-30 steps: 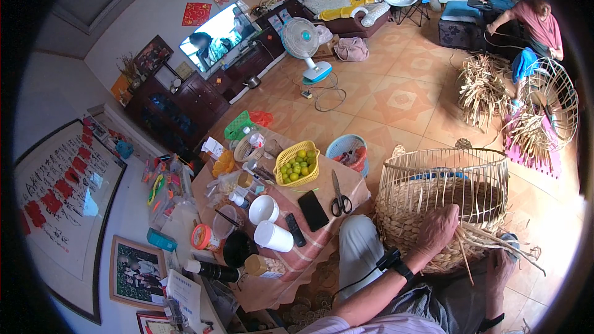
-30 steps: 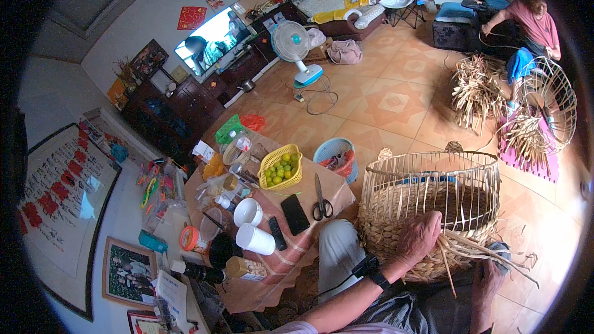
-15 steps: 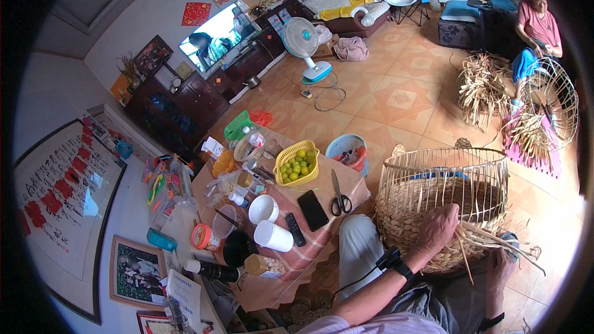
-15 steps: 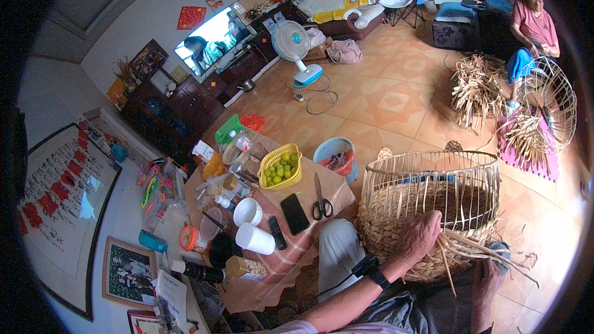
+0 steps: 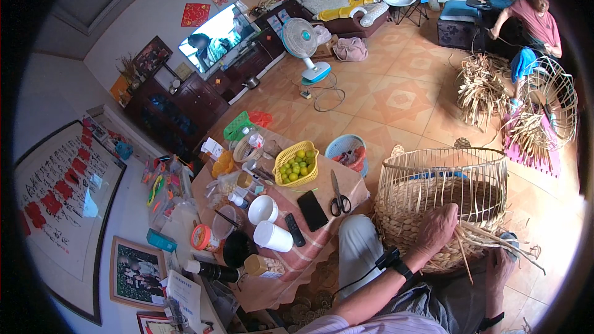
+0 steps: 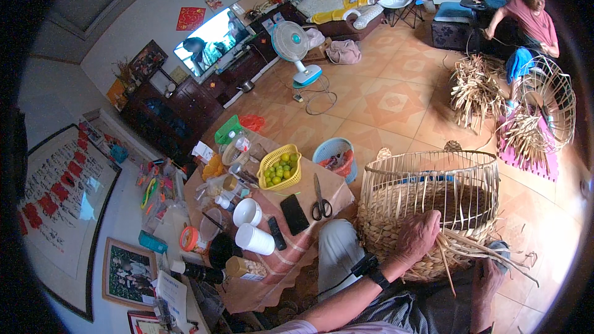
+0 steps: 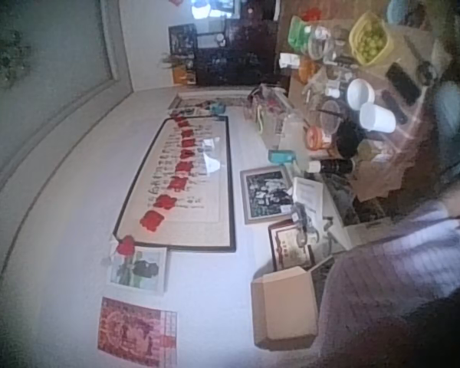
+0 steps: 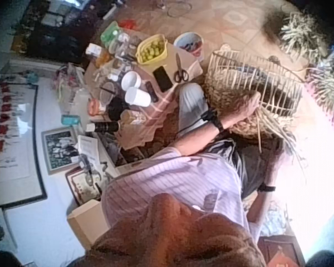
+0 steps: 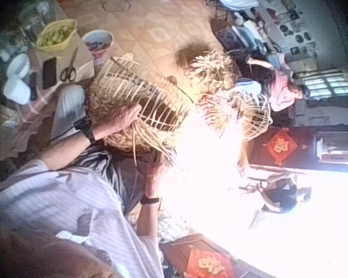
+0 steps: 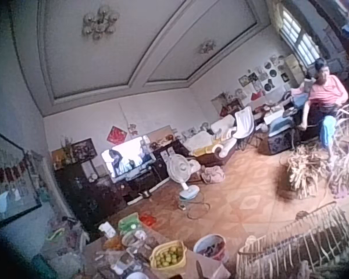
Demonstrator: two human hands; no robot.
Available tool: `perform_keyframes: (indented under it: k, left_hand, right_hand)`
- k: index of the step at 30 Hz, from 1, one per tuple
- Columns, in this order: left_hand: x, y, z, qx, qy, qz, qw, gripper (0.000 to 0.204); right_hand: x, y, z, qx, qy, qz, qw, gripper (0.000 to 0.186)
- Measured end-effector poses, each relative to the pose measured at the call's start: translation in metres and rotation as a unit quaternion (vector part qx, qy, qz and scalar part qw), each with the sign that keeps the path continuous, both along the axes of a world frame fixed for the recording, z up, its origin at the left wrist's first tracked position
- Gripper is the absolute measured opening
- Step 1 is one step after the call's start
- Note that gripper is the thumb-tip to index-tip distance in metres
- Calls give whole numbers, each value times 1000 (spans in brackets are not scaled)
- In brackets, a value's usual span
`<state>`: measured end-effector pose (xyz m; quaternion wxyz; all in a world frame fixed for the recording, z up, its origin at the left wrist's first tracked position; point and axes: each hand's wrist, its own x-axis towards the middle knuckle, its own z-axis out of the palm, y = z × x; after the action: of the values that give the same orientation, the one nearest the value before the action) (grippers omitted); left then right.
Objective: Weaving a large wooden or bamboo basket structure using long thin strips.
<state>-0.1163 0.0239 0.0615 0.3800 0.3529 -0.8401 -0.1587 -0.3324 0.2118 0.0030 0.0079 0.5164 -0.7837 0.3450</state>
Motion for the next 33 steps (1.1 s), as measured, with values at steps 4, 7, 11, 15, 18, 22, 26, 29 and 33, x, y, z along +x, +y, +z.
perform_keyframes:
  k: [4, 7, 11, 15, 18, 22, 26, 29, 33]
  left_hand:
    - [-1, 1, 3, -24, -2, 4, 1000, 11]
    - [-1, 1, 4, -33, -13, 15, 999, 11]
    - [-1, 1, 5, -33, -8, 10, 999, 10]
    - [0, -1, 2, -17, -3, 8, 1000, 9]
    - [0, 0, 3, -9, -1, 5, 1000, 9]
    - [-1, 1, 4, -2, -2, 6, 1000, 9]
    - [-2, 2, 2, -34, -5, 14, 999, 10]
    - [0, 3, 3, -24, -34, 19, 999, 11]
    - [1, 2, -1, 8, -18, 15, 1000, 11]
  right_hand:
    - [-1, 0, -4, 8, 0, -8, 1000, 3]
    - [-2, 1, -3, 1, 1, 9, 1000, 3]
    - [-1, 0, -4, -20, 2, 4, 1000, 4]
    - [7, -3, 9, -14, -4, 6, 1000, 4]
    - [3, -3, 1, -39, -4, 4, 999, 4]
    - [1, -2, -2, -52, 4, 10, 999, 5]
    - [5, -1, 9, -35, 1, 8, 999, 6]
    - [3, 3, 19, -3, -9, 16, 1000, 7]
    - [31, 0, 54, -114, -293, 41, 948, 15]
